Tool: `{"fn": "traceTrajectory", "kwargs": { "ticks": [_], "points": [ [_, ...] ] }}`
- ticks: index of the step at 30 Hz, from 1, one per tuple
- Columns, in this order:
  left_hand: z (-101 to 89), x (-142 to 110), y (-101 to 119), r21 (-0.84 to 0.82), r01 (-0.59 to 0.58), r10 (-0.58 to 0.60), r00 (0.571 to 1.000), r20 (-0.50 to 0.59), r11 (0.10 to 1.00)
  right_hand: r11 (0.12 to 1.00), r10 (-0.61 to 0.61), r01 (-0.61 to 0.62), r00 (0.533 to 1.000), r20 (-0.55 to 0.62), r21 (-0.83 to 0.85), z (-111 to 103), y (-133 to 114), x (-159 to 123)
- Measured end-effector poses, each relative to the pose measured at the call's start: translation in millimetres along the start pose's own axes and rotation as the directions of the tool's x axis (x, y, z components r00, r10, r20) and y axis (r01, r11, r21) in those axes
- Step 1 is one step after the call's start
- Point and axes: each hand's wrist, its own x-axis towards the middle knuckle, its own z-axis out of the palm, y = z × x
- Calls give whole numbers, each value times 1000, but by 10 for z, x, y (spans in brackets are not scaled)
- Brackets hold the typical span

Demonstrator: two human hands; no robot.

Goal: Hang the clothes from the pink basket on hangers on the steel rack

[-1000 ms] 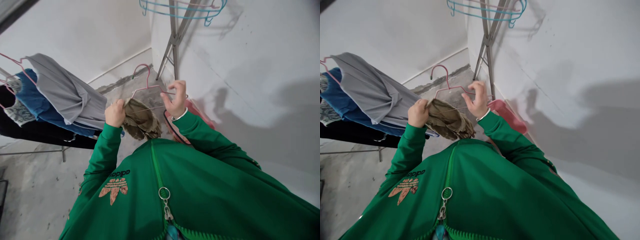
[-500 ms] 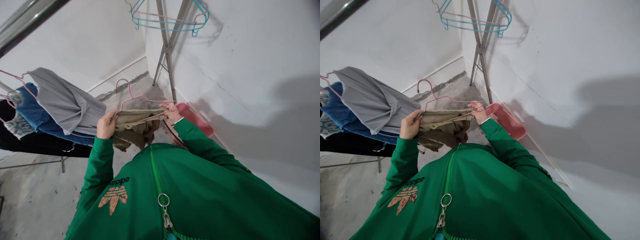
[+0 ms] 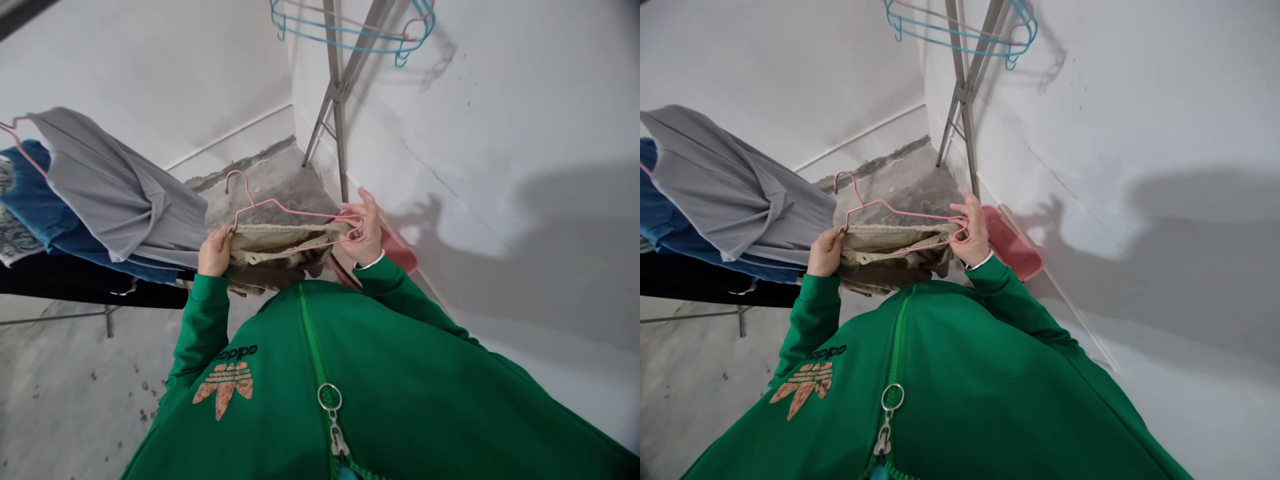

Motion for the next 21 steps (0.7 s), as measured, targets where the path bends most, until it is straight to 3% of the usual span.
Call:
{"fn": "traceTrajectory", "kwargs": {
  "ticks": [3,9,13,18,21],
  "points": [
    [68,20,148,-108,-5,3,1000,-21,994,997,-37,38,999,4,-74,-5,32,-62],
    [169,98,446,-240,-127,149,986,76,962,974,56,-8,977,208,-226,-40,194,40],
    [86,141,376,-125,-126,121,992,-46,984,941,275,-232,948,160,-245,-129,395,120],
    [47,152,279,-52,-109,102,989,-110,993,907,377,-333,915,143,-258,-171,413,208],
    [74,147,254,-41,-100,93,985,-148,994,896,439,-407,872,217,-179,-190,344,269]
  ]
}}
